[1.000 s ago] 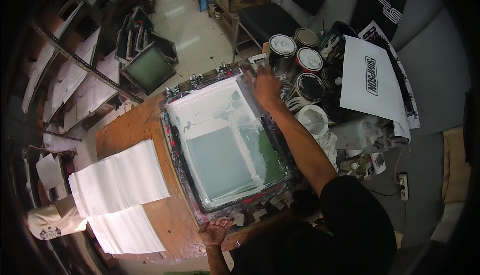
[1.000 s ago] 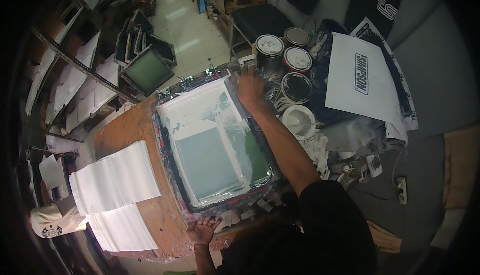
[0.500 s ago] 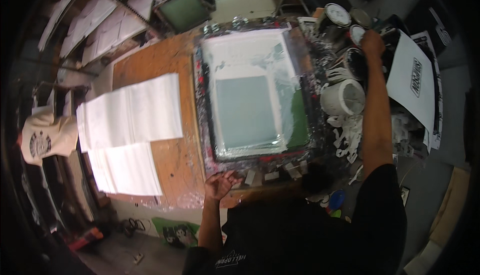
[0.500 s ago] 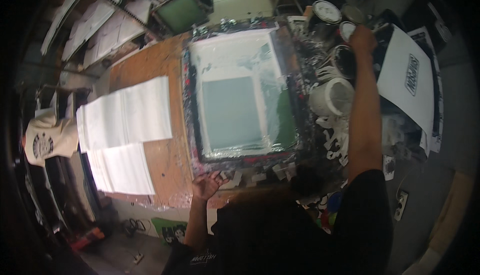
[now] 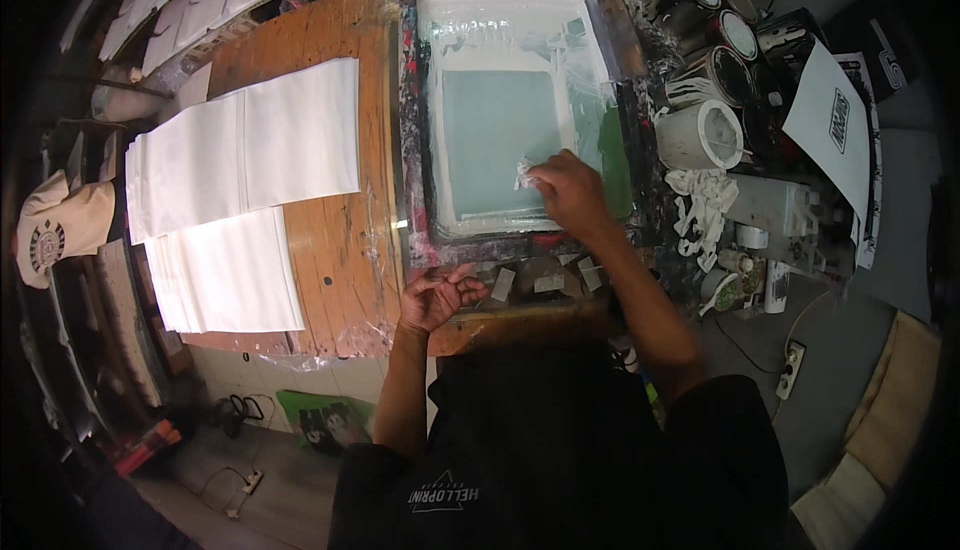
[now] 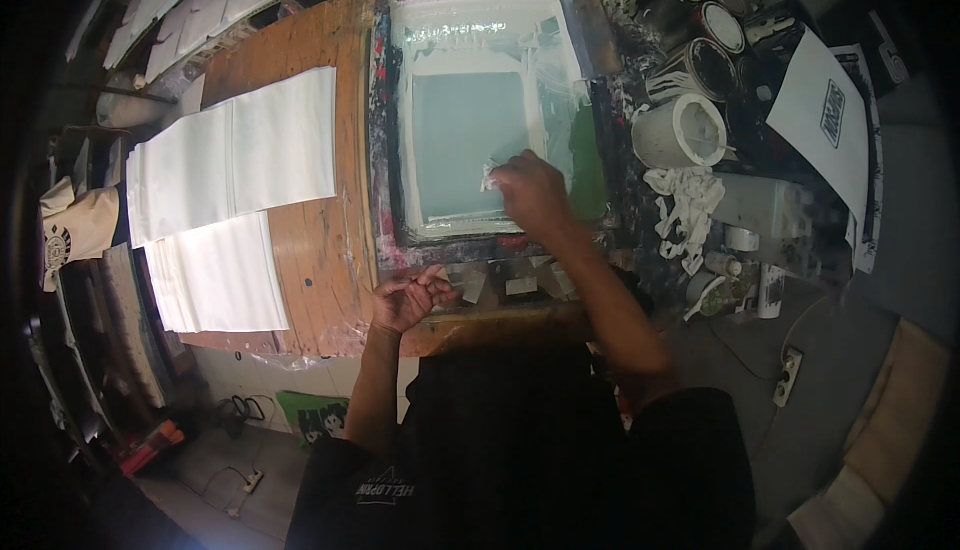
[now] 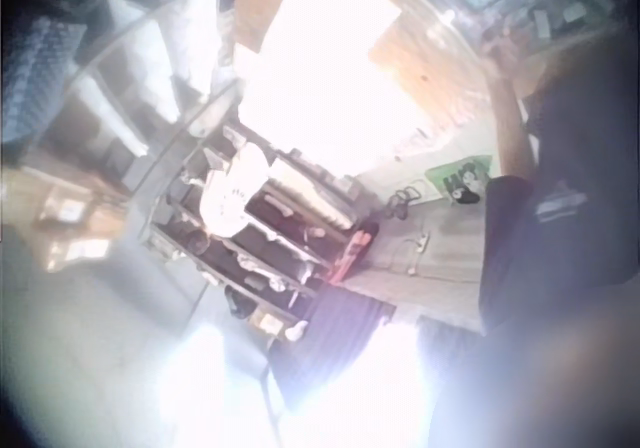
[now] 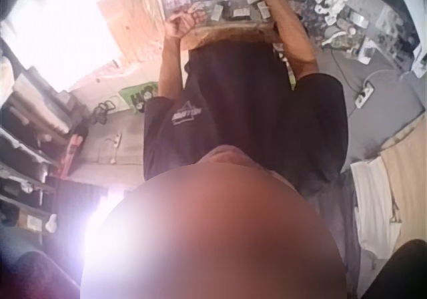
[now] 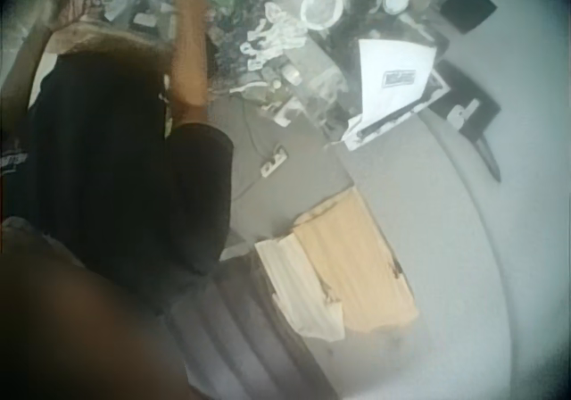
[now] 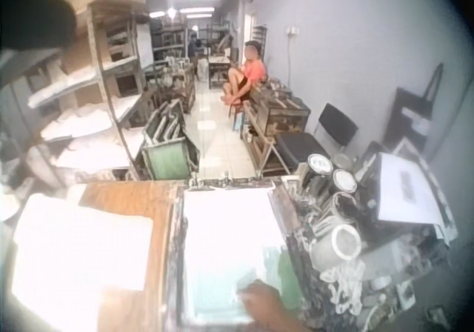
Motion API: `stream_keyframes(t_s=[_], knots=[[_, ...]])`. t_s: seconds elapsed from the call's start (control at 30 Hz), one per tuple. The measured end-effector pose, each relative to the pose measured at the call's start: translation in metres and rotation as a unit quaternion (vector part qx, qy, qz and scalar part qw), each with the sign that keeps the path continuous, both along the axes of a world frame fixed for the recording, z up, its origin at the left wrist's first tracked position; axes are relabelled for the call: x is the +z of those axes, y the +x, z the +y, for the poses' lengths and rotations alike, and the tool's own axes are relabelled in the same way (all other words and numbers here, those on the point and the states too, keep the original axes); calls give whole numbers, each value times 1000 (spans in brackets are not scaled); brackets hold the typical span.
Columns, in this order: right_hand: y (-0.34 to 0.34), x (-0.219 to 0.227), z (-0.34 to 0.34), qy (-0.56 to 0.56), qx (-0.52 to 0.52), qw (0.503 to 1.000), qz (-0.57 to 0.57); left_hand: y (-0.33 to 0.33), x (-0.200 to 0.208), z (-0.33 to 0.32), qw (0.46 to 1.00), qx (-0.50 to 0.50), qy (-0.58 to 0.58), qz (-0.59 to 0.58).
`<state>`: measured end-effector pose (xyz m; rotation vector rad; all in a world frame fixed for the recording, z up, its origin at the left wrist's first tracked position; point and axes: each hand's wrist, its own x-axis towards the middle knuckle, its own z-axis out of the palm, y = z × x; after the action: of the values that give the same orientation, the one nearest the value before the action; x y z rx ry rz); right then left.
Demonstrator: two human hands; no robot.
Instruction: The person performs screen printing on white fabric using a squeegee and ink. They repeatedly pull ink across a screen, lift the screen to reveal printed fabric, and place new fabric under the screen. The process is repeated multiple times.
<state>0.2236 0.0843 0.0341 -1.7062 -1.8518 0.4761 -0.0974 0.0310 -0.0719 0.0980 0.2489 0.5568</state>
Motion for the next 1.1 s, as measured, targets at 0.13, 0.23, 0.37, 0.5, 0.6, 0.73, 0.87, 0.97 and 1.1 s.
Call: stream_keyframes(t_s=[0.13, 0.23, 0.37, 0.5, 0.6, 0.73, 0.87, 0.97, 1.1], knots=[[-24, -20, -9, 34, -7, 996, -87, 4, 12, 5, 1000, -15, -6, 26], [-27, -8, -11, 93, -4, 988, -121, 2, 3, 3, 1000, -11, -12, -21], [-13, -24, -1, 60, 78, 990, -105, 0, -3, 0, 999, -6, -14, -41], [11, -32, 39, 108, 97, 980, -134, -1, -4, 2, 1000, -6, -14, -27], [35, -40, 98, 96, 36, 981, -163, -7, 0, -3, 999, -14, -30, 36], [43, -43, 91, 57, 47, 981, -177, -6, -2, 0, 1000, -15, -3, 14], [31, -27, 31, 31, 16, 995, -90, -5, -14, 1, 997, -11, 27, -69], [47, 17, -7, 85, -98, 989, -76, -5, -2, -1, 1000, -9, 4, -3], [129, 32, -84, 283, -448, 835, -149, -1, 10, 3, 997, -5, -38, 60]])
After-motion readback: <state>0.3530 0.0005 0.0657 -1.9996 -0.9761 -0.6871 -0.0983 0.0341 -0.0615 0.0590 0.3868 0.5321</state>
